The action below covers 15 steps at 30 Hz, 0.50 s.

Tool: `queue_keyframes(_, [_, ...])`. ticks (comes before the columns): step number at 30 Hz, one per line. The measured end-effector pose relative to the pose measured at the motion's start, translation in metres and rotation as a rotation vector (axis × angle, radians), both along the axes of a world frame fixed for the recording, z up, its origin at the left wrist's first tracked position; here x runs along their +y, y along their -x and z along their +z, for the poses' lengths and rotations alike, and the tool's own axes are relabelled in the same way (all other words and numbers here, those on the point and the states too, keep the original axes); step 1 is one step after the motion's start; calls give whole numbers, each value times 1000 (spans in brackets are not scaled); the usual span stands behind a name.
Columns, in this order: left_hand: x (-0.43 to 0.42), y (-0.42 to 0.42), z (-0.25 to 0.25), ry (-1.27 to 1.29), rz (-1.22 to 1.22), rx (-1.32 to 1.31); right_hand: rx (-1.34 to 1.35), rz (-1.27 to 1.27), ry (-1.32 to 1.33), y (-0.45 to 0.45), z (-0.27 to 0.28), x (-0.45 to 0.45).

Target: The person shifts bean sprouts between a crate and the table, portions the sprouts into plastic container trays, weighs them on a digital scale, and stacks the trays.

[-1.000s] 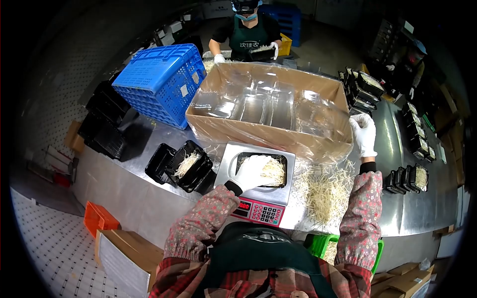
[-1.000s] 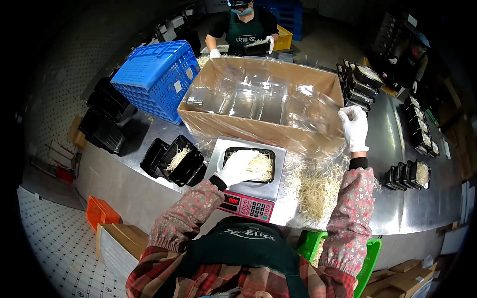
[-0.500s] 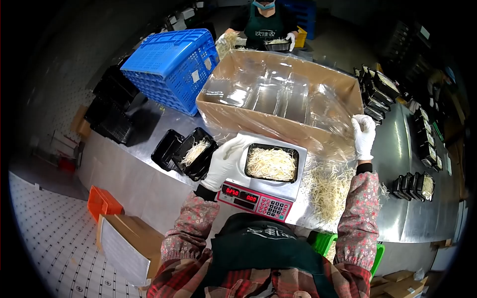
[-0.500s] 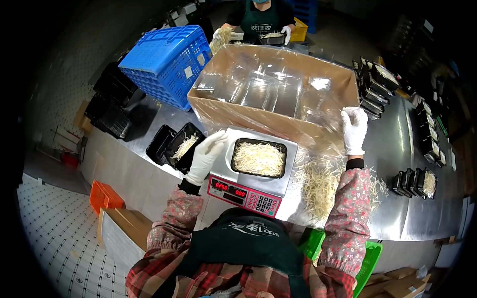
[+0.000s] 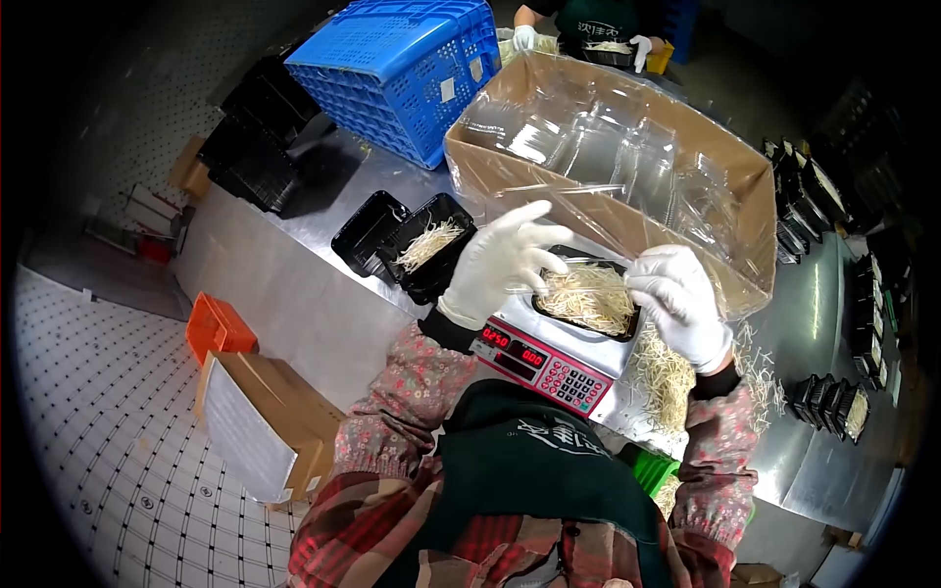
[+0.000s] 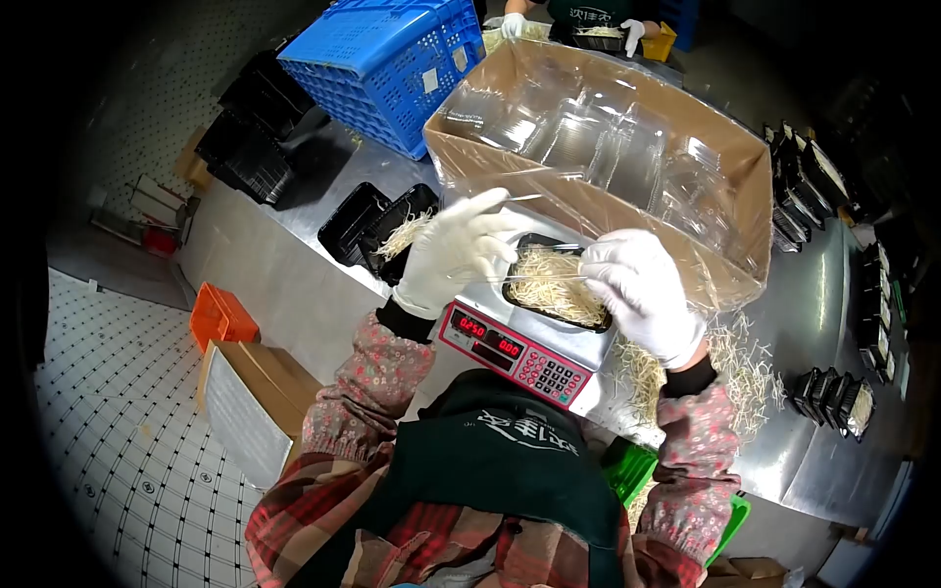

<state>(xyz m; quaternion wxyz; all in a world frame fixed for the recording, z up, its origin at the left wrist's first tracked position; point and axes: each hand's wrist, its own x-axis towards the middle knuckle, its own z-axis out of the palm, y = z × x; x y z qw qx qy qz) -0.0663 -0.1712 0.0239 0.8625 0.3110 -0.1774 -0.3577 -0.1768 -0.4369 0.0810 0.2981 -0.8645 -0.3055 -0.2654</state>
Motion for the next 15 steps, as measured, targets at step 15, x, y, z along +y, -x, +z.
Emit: queue_keyframes(15, [43,9,-24,-261,763,123,191,-615,26,-9,-122,21])
